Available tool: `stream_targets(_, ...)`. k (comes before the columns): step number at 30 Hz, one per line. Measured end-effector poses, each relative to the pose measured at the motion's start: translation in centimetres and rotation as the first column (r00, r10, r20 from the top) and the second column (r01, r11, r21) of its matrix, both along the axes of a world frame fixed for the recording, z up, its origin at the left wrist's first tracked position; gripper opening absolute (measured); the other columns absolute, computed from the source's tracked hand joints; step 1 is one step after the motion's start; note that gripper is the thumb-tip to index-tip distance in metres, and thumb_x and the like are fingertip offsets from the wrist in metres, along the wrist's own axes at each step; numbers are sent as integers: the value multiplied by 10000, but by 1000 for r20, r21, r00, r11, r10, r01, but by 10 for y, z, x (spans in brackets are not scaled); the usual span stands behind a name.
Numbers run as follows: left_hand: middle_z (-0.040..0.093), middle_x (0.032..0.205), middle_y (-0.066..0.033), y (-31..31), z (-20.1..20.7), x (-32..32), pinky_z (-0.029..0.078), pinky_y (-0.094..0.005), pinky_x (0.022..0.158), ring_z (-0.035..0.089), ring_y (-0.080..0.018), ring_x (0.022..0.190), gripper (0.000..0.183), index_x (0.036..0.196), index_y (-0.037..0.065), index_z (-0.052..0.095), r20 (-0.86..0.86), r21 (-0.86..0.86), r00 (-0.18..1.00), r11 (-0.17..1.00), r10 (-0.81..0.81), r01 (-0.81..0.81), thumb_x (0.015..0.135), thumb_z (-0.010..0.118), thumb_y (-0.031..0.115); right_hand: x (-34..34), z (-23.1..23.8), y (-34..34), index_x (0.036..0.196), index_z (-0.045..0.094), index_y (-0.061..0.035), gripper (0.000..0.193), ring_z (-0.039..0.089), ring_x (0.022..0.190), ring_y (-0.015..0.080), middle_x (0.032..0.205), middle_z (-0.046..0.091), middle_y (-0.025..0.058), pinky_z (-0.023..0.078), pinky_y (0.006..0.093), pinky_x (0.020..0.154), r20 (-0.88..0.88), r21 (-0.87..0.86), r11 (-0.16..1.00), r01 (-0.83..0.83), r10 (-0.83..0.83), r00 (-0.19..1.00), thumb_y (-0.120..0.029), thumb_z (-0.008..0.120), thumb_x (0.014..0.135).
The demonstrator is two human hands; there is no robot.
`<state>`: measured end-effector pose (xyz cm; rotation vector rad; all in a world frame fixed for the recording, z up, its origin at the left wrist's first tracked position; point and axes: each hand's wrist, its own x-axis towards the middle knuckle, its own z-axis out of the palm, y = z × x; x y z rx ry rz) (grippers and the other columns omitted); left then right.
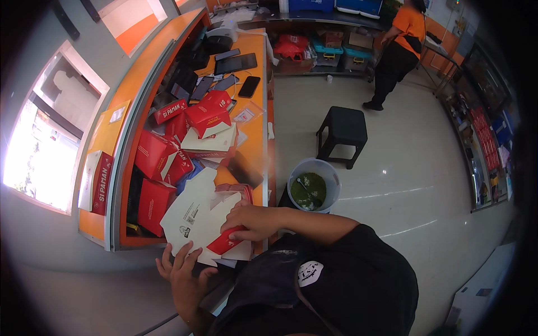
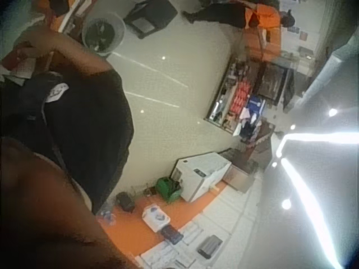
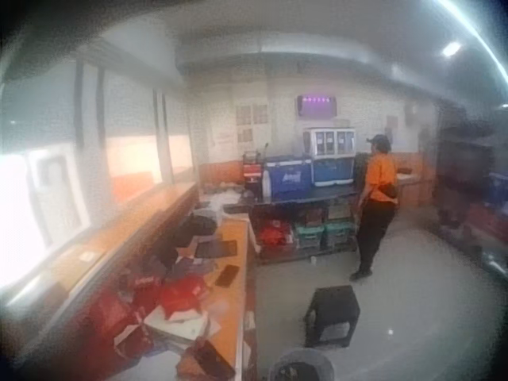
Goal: The person assembles red and white cardboard boxes by folding and taping them. They handle multiple boxes, folding the flaps and securing them with tape. The person works at a counter with a coworker nearby.
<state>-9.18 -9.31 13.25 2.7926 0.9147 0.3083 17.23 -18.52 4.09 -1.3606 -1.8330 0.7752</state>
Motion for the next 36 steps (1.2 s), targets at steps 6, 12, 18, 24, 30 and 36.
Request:
stream_targets(6, 776, 1018, 22, 8, -28, -12, 114, -587, 1214, 443, -357, 1413, 159, 963, 152, 747, 72, 39, 997, 999, -28, 25, 822, 822, 156, 53, -11, 4, 1117, 679, -49, 190, 660, 994, 237, 1109, 706, 105, 510, 402, 874, -261, 253, 853, 456, -394, 881, -194, 632, 1004)
stream_targets(12, 754, 1133, 5, 15, -36, -6, 132, -581, 1210, 423, -372, 1421, 126, 945, 133, 730, 146, 71, 985, 994, -92, 82, 856, 801, 187, 335, -76, -16, 1659, 210, -26, 820, 636, 722, 164, 932, 733, 107, 531, 327, 649, -159, -153, 126, 980, -982, 102, -105, 606, 946)
stream_targets(18, 674, 1351, 2, 19, -48, -4, 116, -607, 1210, 315, -390, 1484, 199, 963, 146, 758, 234, 93, 971, 995, -50, 29, 879, 814, 318, 408, -70, -47, 1692, 89, -109, 972, 615, 685, 185, 1000, 723, 139, 522, 359, 568, -73, -454, 194, 870, -981, 181, -34, 593, 864)
stream_targets(24, 591, 1458, -34, 20, -62, 7, 134, -593, 1215, 251, -412, 1506, 181, 994, 128, 758, 213, 129, 976, 992, -43, 15, 897, 796, 277, 408, -90, -43, 1554, 439, -56, 674, 681, 816, 255, 1036, 726, 179, 562, 383, 729, 97, -292, 78, 953, -989, 111, -82, 584, 896)
stream_targets(30, 593, 1414, -144, 20, -88, 9, 242, -589, 1198, 349, -429, 1454, 95, 965, 90, 720, 402, 193, 909, 981, -111, 34, 903, 754, 154, 232, -37, 8, 1129, 724, -39, 245, 686, 838, 229, 917, 721, 129, 541, 358, 767, -217, 86, 494, 865, -838, 500, -221, 617, 1005)
stream_targets(36, 626, 1346, -156, 17, -95, 48, 322, -588, 1181, 475, -407, 1359, 70, 934, 61, 672, 640, 253, 765, 961, -77, -115, 907, 644, 2, 7, 14, -23, 1386, 597, -41, 519, 633, 1140, 311, 1240, 650, 168, 494, 449, 981, 32, -48, 996, 75, -73, 997, -377, 673, 999)
